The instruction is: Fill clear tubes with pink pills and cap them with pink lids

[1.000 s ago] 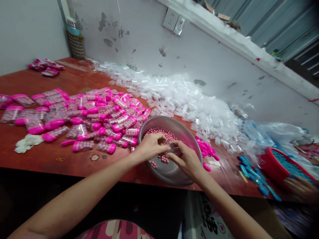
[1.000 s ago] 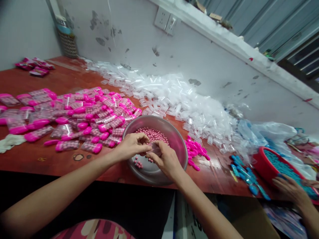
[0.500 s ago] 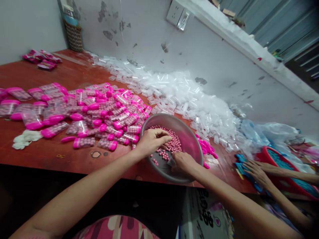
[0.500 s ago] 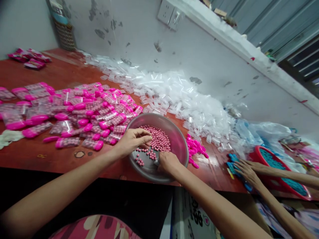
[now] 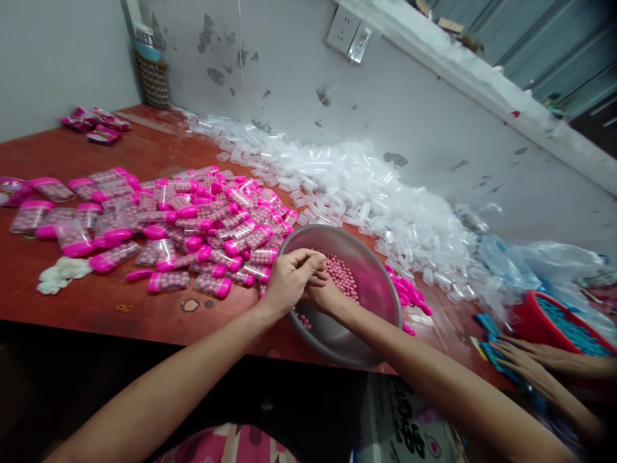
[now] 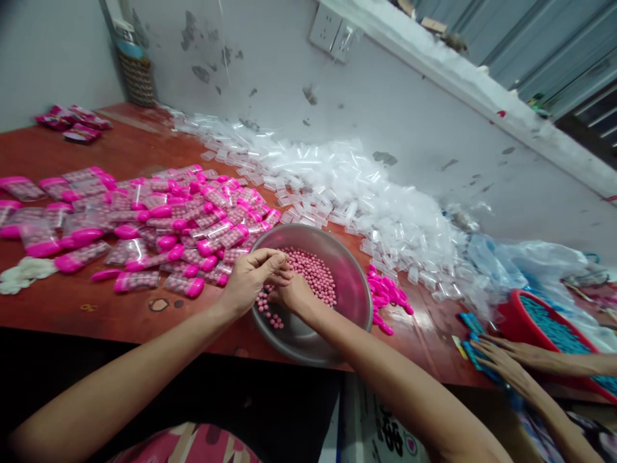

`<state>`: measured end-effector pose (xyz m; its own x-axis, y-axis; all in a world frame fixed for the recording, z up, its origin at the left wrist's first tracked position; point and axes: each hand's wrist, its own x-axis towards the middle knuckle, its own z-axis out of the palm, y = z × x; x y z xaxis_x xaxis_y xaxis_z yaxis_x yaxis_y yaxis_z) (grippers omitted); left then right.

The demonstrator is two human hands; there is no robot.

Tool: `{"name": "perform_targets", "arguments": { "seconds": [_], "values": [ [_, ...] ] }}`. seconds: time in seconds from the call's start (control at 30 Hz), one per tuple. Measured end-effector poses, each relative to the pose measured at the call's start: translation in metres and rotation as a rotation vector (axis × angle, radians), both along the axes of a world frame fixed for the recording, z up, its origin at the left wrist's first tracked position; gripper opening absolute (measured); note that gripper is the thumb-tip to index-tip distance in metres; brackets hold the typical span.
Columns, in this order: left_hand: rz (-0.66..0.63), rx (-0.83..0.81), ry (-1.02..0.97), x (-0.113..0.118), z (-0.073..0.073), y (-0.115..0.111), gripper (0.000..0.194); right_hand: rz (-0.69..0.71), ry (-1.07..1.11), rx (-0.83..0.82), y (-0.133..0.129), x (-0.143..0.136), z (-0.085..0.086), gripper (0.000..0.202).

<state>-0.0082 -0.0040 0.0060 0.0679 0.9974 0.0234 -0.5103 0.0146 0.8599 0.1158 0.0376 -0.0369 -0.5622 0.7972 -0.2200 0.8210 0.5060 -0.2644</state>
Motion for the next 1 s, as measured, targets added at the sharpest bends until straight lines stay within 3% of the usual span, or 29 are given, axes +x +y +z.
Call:
{"name": "perform_targets", "arguments": {
  "seconds": [0.13, 0.33, 0.43, 0.53, 0.63, 0.73, 0.8, 0.87, 0.93, 1.0],
  "values": [
    [0.060, 0.032, 0.024, 0.000, -0.004, 0.000, 0.022, -0.026, 0.164, -0.079, 0.002, 0.005, 0.010, 0.014],
    [0.205, 0.123, 0.104, 0.003, -0.006, -0.002, 0.030, -0.338, 0.885, -0.439, -0.019, 0.030, 0.044, 0.032],
    [0.085, 0.130, 0.247, 0.003, -0.005, -0.001, 0.040, -0.382, 1.057, -0.472, -0.031, 0.039, 0.056, 0.031],
    [-0.108, 0.173, 0.356, 0.006, -0.002, -0.001, 0.036, -0.402, 1.152, -0.496, -0.040, 0.045, 0.060, 0.030],
    [-0.284, 0.188, 0.289, 0.012, 0.001, -0.002, 0.028, -0.417, 1.134, -0.423, -0.047, 0.051, 0.058, 0.024],
    [-0.340, 0.098, 0.209, 0.018, 0.003, -0.003, 0.026, -0.383, 1.005, -0.185, -0.053, 0.060, 0.060, 0.031],
    [-0.373, 0.058, 0.207, 0.020, 0.004, -0.004, 0.025, -0.285, 0.880, 0.022, -0.056, 0.068, 0.065, 0.040],
    [-0.432, 0.061, 0.243, 0.022, 0.005, -0.003, 0.023, -0.124, 0.769, 0.173, -0.058, 0.077, 0.072, 0.036],
    [-0.492, 0.079, 0.290, 0.023, 0.006, -0.003, 0.022, 0.000, 0.714, 0.243, -0.059, 0.084, 0.078, 0.027],
    [-0.530, 0.094, 0.338, 0.025, 0.007, -0.002, 0.023, 0.025, 0.687, 0.271, -0.059, 0.090, 0.080, 0.021]
  ]
}}
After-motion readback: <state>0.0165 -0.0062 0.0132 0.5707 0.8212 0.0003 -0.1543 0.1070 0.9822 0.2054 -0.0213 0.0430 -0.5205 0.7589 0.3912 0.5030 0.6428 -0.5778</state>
